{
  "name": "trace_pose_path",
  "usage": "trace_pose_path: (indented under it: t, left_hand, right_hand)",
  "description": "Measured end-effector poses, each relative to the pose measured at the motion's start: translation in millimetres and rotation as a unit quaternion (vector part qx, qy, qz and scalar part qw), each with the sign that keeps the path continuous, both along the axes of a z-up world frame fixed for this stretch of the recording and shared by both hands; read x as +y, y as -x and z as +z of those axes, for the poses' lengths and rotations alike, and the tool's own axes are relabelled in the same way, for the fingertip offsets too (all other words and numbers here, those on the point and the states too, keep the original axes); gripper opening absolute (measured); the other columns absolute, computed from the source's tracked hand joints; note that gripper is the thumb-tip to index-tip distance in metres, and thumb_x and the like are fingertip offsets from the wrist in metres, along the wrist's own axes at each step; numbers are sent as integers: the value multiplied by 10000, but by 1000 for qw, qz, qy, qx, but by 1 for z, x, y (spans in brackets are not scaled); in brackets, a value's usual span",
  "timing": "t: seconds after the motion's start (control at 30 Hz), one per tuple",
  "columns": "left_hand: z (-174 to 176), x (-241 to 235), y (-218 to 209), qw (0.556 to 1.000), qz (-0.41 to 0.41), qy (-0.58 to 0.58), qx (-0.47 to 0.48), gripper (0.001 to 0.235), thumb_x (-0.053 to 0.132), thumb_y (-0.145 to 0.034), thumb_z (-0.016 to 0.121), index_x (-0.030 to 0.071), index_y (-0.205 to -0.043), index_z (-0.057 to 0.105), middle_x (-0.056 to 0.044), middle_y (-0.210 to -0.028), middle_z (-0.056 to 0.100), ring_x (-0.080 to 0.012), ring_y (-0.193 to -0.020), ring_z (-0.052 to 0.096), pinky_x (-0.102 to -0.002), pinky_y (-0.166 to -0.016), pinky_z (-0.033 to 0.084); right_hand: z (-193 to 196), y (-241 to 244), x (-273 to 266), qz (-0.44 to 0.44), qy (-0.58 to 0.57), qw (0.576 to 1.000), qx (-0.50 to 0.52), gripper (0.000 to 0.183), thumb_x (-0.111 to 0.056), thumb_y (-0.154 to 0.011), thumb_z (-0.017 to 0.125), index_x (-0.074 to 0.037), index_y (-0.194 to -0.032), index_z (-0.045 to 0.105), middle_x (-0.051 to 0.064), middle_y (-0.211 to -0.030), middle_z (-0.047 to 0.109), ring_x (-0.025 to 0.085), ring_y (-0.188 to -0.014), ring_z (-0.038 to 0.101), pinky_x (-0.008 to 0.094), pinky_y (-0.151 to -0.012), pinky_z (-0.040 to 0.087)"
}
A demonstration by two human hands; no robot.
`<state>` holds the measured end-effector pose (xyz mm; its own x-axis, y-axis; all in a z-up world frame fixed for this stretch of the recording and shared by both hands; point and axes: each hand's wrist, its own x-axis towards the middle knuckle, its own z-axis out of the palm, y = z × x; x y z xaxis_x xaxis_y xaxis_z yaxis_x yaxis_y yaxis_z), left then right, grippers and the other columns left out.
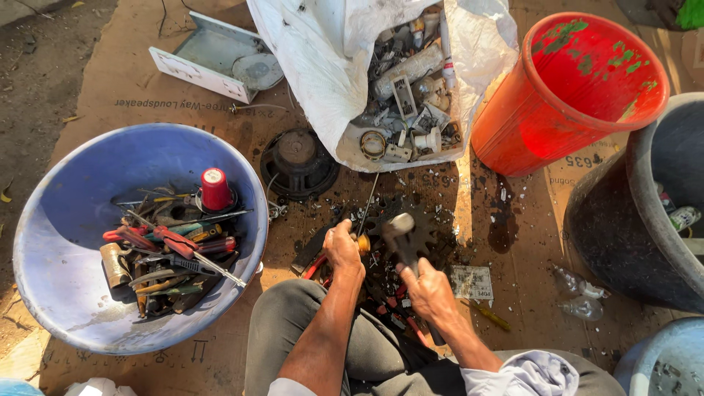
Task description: The person sits on the ground and uses a hammer to break apart various electronic components, including a cylindrical can and a small rectangular device. They place the broken pieces into a nearby bucket.
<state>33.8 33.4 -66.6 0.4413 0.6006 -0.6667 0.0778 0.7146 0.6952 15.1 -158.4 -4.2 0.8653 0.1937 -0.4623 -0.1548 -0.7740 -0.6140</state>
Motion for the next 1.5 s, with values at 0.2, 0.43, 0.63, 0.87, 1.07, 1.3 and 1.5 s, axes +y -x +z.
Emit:
trace_pose_path:
  t: [0.2,0.43,0.63,0.87,1.07,1.3,1.5]
  left_hand:
    - [17,-4,-1,990,-93,-47,94,106,85,-836,676,6,-843,605,-74,-730,599,-184,-552,535,-402,-476,486]
    - [0,-24,0,840,-315,-428,112,261,99,-781,667,22,-1010,765,-254,-980,751,-360,-852,725,-449,-827,578]
    - [-21,-34,6,750,-385,-526,116,158,80,-890,651,23,-972,774,-294,-981,668,-466,-885,672,-519,-747,542]
    - [-43,-25,0,761,-350,-536,108,81,41,-810,714,-33,-843,712,-260,-885,690,-424,-833,713,-454,-748,577]
    - [-10,-22,9,798,-326,-477,168,134,76,-866,698,-34,-936,730,-223,-915,674,-366,-809,689,-443,-743,558]
    - [-11,-30,12,638,-409,-642,116,167,49,-865,615,-46,-840,750,-199,-966,616,-277,-829,642,-391,-693,576]
    - [-42,-29,4,593,-504,-611,148,255,36,-998,492,1,-796,644,-168,-817,661,-221,-725,658,-378,-600,556]
  right_hand:
    - [-8,-4,-3,-19,-72,997,8,467,-489,-1009,543,-42,-885,591,9,-641,544,136,-521,539,349,-448,489]
    - [4,-3,-8,-99,-147,984,25,428,-499,-962,577,-80,-878,611,44,-599,532,155,-456,550,312,-385,467]
    - [0,-5,-11,-268,-281,899,205,350,-412,-949,634,-66,-954,582,24,-605,547,116,-462,548,274,-376,490]
    - [-35,-3,-19,-237,-251,913,217,353,-384,-930,694,-57,-931,560,-16,-642,541,128,-500,580,320,-431,543]
    - [-38,2,-21,-187,-144,960,152,375,-382,-911,729,-41,-890,575,76,-619,584,200,-471,583,370,-425,496]
    - [-21,0,-18,-200,-155,952,170,348,-335,-918,725,-26,-919,564,73,-614,573,207,-456,582,374,-405,486]
    - [-34,-5,-18,-199,-148,954,168,322,-318,-919,717,-28,-902,579,70,-643,565,205,-484,579,371,-427,485]
